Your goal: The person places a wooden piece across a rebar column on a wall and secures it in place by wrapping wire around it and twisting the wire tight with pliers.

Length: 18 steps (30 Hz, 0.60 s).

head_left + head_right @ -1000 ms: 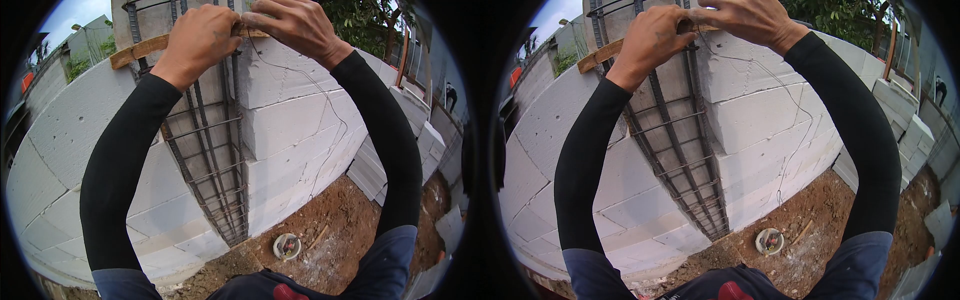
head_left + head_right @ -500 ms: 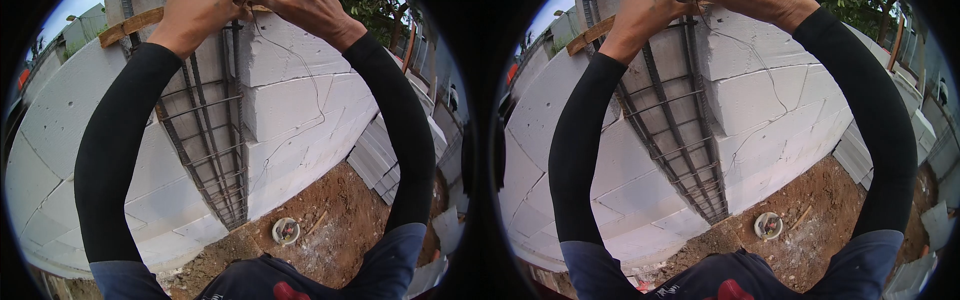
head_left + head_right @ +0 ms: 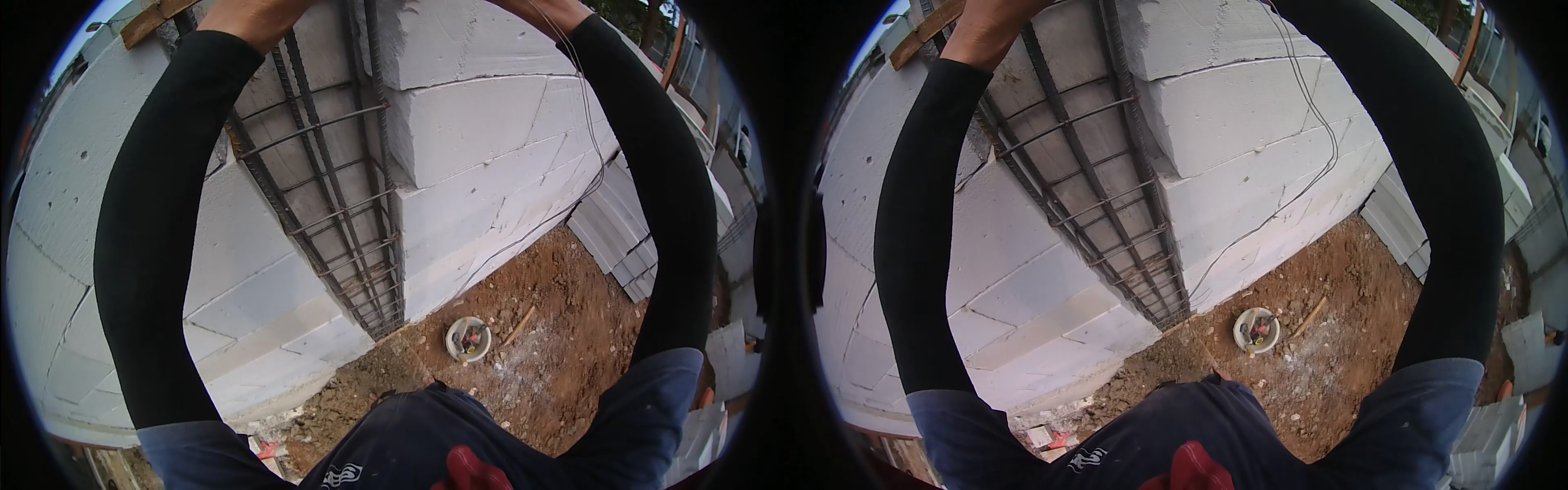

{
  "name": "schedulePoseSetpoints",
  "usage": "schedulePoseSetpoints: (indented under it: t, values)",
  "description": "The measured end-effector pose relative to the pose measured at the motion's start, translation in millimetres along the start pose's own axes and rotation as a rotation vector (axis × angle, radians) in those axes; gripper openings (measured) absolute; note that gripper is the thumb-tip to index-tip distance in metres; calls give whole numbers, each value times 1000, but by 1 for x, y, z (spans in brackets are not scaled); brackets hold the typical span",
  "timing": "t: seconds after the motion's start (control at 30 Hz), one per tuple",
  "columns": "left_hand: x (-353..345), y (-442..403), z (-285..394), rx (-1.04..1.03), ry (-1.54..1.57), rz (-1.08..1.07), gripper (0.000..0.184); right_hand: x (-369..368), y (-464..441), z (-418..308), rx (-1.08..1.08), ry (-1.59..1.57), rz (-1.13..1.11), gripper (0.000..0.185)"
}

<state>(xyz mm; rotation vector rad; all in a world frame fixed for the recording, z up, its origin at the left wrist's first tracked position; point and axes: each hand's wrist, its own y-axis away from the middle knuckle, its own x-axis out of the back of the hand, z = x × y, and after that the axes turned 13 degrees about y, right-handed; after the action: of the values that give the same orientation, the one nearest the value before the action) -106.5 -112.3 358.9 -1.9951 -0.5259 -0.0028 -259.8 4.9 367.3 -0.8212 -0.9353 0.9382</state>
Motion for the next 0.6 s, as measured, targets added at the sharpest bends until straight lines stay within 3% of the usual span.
schedulePoseSetpoints:
  t: [0.1,0.13,0.23,0.27,0.37,0.4,0.43,0.5,0.6]
  values:
    - [2,0,-3,45,31,-41,28,-11,1,7,-42,-124,16,22]
    - [2,0,-2,92,49,-60,28,-6,3,13,-46,-78,-102,33]
    - [7,-4,6,176,37,-113,29,-4,7,57,196,28,79,52]
    - [9,-6,8,194,19,-128,29,11,3,70,41,70,-193,66]
    - [11,-10,10,228,-18,-171,30,7,19,109,-14,110,-214,62]
    - [12,-9,10,220,4,-171,30,-77,33,211,142,400,-137,94]
    - [13,-10,11,217,6,-164,30,-85,41,222,-13,300,-362,123]
    - [15,-10,13,221,7,-164,31,-84,49,214,-94,146,-528,119]
    - [14,-10,14,251,-14,-175,29,-71,43,212,-139,69,-533,117]
